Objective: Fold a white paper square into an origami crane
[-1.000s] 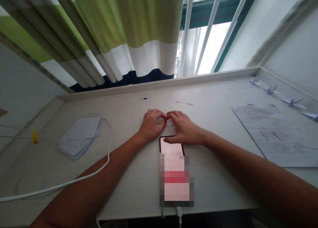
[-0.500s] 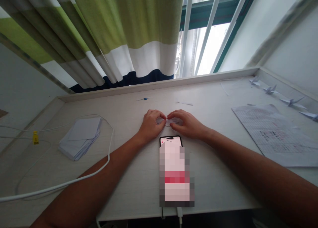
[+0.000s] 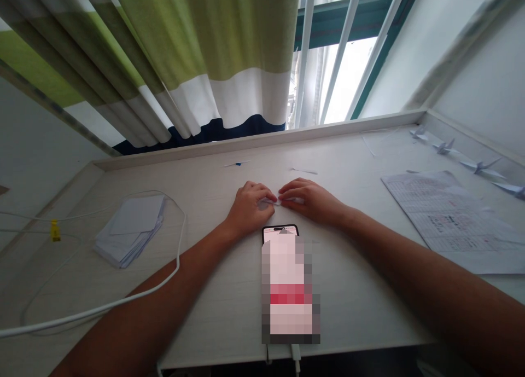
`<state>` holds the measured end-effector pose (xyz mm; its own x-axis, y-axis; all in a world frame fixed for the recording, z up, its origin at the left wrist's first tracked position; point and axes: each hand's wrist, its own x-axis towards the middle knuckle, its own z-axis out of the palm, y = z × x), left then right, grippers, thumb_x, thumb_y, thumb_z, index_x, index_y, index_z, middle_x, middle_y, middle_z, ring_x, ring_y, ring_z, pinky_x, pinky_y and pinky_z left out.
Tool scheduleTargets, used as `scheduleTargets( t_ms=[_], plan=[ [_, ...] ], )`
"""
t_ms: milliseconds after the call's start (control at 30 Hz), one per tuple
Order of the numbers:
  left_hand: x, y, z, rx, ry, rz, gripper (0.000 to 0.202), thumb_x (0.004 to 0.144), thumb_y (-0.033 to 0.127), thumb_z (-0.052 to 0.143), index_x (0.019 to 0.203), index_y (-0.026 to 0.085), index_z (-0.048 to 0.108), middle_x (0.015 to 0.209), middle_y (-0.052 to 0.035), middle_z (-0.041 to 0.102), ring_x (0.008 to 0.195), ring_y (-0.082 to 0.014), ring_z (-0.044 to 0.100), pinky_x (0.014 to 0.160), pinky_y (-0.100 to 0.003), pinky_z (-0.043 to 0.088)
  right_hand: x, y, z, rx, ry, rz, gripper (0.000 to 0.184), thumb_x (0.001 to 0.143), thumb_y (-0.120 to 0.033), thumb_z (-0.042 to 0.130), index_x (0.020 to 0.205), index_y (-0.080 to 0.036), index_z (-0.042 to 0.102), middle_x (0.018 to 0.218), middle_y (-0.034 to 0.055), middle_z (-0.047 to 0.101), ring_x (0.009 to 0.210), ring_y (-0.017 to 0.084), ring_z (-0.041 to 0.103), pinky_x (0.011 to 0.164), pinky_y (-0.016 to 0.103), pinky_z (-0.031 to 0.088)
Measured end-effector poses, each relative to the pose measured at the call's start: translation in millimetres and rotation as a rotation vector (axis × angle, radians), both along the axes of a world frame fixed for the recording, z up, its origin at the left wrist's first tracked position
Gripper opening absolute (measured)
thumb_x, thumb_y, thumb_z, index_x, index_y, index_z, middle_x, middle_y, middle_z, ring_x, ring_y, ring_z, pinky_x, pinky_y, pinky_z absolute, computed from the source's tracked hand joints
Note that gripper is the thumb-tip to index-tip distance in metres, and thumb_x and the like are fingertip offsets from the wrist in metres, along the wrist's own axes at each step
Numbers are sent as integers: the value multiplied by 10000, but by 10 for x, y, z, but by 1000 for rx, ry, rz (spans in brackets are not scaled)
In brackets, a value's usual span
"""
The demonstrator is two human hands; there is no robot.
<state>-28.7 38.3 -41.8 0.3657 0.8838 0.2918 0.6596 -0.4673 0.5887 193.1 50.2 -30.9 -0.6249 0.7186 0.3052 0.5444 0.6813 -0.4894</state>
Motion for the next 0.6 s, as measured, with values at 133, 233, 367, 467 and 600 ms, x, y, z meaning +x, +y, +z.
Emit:
scheduleTargets(
  t_ms=[133, 233, 367, 467, 600],
  plan=[
    [-14, 22, -8, -10, -9, -30, 48, 853, 272, 755, 872, 269, 800, 999, -20, 777, 1043, -253, 604, 991, -439, 462, 8, 1, 0, -2, 6, 1, 172, 964, -200, 657, 1044, -206, 809, 1122, 86, 789, 1064, 256, 703, 956, 403, 540],
    [-33, 42, -25, -9, -36, -55, 69, 881, 298, 750, 868, 267, 810, 982, -24, 779, 1041, -252, 607, 972, -439, 462, 5, -2, 0, -7, -15, -3, 164, 964, -201, 653, 1006, -214, 812, 1148, 85, 782, 1086, 263, 695, 959, 412, 538],
    [-46, 60, -42, -12, -62, -64, 64, 880, 286, 758, 854, 268, 814, 965, -25, 780, 1027, -247, 617, 967, -436, 461, -2, 7, -15, -1, -23, -2, 158, 968, -198, 644, 988, -206, 800, 1151, 89, 777, 1087, 267, 687, 969, 427, 532],
    [-45, 67, -43, -19, -76, -66, 74, 887, 263, 745, 852, 265, 811, 925, -26, 774, 997, -240, 627, 939, -425, 470, -15, 10, -28, 1, -6, -10, 163, 978, -206, 624, 970, -198, 787, 1129, 93, 780, 1075, 266, 690, 969, 431, 533],
    [-30, 64, -44, -21, -103, -37, 67, 878, 248, 747, 838, 255, 801, 882, -28, 762, 952, -229, 642, 906, -409, 483, -41, -7, -28, -9, 12, -54, 154, 971, -202, 619, 923, -193, 765, 1111, 91, 787, 1077, 269, 693, 973, 431, 535]
  ],
)
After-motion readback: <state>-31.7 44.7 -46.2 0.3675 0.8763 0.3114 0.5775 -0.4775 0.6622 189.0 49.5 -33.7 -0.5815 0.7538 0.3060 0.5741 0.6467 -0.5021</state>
